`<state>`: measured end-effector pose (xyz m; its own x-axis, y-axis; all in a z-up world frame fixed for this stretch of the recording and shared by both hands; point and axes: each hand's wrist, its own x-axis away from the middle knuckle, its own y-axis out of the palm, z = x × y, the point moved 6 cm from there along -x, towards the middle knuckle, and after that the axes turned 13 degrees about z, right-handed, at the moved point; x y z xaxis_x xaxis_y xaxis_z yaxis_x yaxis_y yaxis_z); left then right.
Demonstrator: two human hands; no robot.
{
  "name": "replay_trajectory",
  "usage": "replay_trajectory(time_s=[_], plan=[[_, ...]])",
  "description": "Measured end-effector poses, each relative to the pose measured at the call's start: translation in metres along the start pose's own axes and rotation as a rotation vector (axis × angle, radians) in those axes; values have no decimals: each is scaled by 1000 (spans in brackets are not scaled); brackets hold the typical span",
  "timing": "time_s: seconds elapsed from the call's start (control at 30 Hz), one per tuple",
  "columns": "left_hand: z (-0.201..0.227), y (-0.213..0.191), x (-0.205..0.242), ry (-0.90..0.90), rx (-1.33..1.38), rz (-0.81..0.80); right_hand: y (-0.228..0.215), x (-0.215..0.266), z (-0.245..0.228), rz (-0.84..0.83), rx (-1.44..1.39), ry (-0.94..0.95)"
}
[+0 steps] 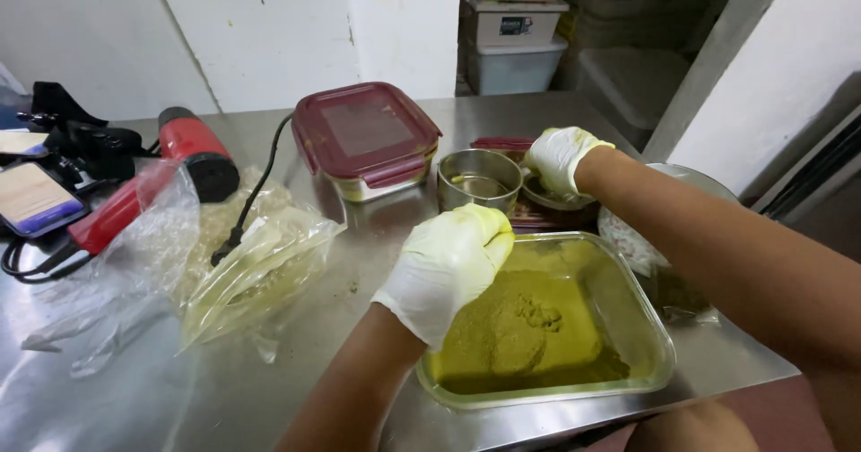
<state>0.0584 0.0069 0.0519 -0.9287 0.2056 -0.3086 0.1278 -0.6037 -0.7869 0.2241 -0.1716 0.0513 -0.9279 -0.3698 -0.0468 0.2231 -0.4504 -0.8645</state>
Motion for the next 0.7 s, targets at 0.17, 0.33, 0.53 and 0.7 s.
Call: replay_trajectory(time_s=[0.17,0.33,0.53,0.7], plan=[[3,-4,-1,-28,-14,-38,-26,7,22,142,-244,141],[19,-24,11,-144,62,-86,-87,93,-9,210,-976,311],[30,-20,17,-206,972,-41,-136,175,-43,656,-1076,-129],[34,-21,17,-309,993,-121,-136,204,-41,853,-1072,-148]])
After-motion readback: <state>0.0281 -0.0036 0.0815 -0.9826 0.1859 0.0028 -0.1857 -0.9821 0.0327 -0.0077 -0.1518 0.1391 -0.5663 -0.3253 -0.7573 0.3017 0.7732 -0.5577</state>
